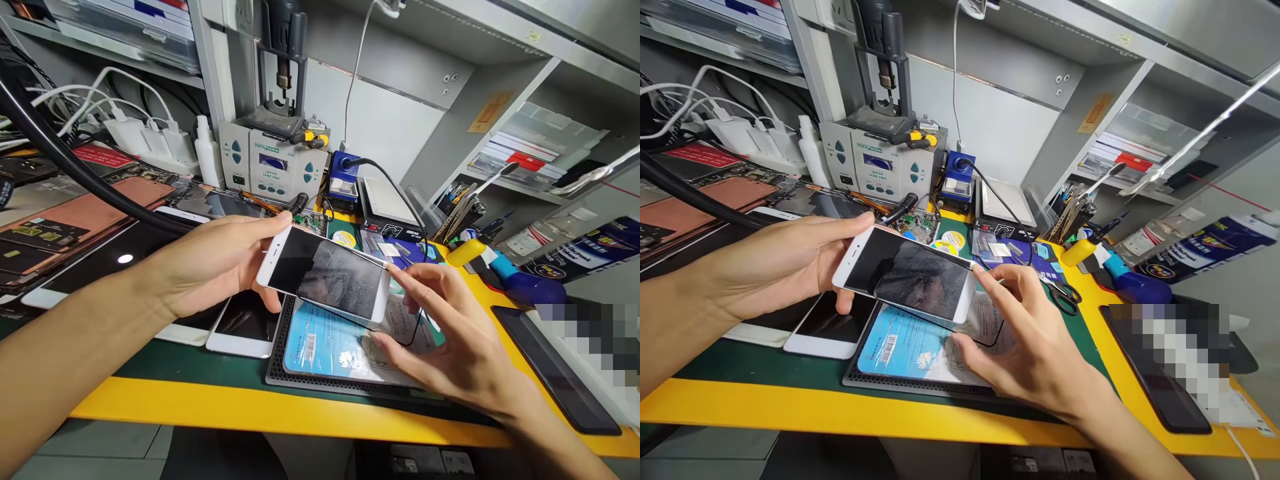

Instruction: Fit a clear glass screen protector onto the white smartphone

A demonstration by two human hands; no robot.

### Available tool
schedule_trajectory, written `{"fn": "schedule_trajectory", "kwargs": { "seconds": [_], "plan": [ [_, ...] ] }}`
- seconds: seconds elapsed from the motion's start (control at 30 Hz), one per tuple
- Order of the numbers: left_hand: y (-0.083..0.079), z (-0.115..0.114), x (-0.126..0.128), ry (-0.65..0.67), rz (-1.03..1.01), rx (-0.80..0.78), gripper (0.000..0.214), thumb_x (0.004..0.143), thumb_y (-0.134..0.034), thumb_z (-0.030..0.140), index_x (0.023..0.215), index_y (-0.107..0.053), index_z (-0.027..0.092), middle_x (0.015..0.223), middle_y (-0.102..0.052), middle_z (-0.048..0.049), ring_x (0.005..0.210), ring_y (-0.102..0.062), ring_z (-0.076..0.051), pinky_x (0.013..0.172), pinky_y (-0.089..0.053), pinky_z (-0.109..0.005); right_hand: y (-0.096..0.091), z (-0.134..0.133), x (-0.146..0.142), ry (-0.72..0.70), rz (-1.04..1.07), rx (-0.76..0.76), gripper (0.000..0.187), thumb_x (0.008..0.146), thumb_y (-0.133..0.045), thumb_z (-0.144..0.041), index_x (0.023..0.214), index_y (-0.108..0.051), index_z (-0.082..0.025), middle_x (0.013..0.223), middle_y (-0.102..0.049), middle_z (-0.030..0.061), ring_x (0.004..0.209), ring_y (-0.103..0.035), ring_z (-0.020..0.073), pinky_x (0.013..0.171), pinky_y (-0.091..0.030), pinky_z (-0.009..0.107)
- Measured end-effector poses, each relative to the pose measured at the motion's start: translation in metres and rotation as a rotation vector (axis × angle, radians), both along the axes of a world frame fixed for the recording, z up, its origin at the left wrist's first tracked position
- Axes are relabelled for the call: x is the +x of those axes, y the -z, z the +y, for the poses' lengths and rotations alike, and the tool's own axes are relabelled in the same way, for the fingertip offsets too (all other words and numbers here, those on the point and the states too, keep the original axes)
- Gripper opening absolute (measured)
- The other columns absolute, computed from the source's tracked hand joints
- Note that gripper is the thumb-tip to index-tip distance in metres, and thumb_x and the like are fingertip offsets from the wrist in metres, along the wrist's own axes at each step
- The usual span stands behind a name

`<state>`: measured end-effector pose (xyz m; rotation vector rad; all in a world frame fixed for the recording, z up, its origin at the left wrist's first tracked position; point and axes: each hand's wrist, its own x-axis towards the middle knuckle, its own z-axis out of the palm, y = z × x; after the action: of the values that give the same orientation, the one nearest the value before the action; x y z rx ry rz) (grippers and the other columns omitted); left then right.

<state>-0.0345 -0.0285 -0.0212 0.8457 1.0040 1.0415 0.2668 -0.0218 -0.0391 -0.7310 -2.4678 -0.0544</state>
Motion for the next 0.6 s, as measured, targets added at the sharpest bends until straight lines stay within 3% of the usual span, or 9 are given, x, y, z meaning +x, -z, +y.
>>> {"fn": "schedule_trajectory", "kwargs": {
  "seconds": [0.4,0.6],
  "plan": [
    [0.0025,-0.0015,0.0001,-0.006,0.038,0.014,0.030,0.097,-0.052,0.024,0.081,-0.070,0.007,0.062,-0.065,-0.0070,0.045,-0.063,-0.020,0.041,-0.061,-0.037,0.0005,0.0061,0.0054,0.097,0.018,0.006,0.062,0.081,-0.080,-0.032,0.136,-0.059,-0.015,0.111,-0.058,0.0145,0.096,-0.061,0.0260,0.075,-0.057,0.040],
    [0.0045,0.0010,-0.0031,-0.046,0.050,0.042,0.030,0.097,-0.052,0.025,0.082,-0.071,0.008,0.066,-0.063,-0.0061,0.048,-0.061,-0.018,0.040,-0.061,-0.038,-0.0016,0.0067,0.0077,0.172,0.058,-0.004,0.060,0.082,-0.079,-0.032,0.137,-0.059,-0.020,0.110,-0.058,0.0136,0.094,-0.064,0.0291,0.074,-0.057,0.044]
  ]
}}
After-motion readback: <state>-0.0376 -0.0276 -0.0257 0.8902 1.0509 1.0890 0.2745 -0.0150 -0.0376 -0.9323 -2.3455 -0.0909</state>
